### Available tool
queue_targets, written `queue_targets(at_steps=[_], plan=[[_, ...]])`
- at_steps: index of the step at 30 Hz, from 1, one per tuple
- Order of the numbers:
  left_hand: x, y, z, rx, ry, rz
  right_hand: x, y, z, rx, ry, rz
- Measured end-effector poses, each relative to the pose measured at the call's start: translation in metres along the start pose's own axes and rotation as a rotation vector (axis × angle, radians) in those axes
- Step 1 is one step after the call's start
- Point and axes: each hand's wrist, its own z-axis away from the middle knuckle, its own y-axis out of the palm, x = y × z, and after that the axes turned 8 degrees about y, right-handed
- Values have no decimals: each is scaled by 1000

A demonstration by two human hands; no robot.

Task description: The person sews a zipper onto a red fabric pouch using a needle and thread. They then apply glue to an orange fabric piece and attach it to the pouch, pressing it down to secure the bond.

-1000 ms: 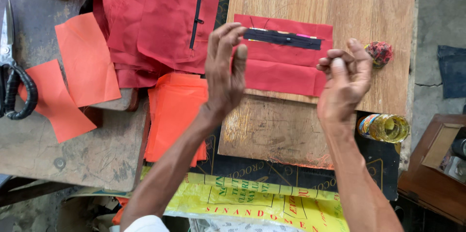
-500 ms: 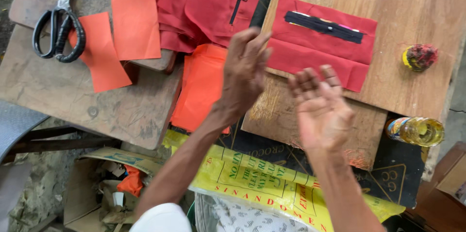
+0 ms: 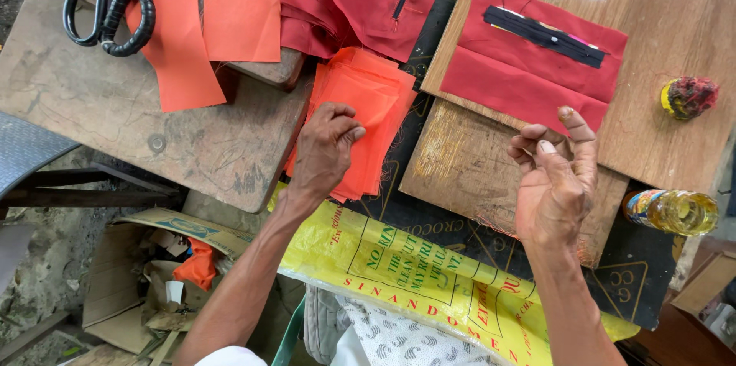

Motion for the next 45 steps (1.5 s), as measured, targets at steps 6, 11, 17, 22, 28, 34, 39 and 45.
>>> queue_targets(at_steps=[6,11,17,22,28,34,39,45], plan=[[-14,-50,-23,97,-318,559,8,5,10,107,-105,242],[-47,-31,-39,417,-535,1312,46,20,20,258,-155,527],[-86,46,-50,784,-602,1529,84,3,41,256,69,517],[-96,94,-47,835,-635,1660,96,-22,57,74,44,708],[-129,103,-62,1027,-267,1143,122,-49,66,58,34,964],[-163,148,-65,1143,20,991,132,-100,75,-19,-133,1056],[-181,155,-52,990,63,749,153,-179,76,-283,-405,1790],[-209,146,-49,927,-66,716,145,-196,51,-106,-182,2011]])
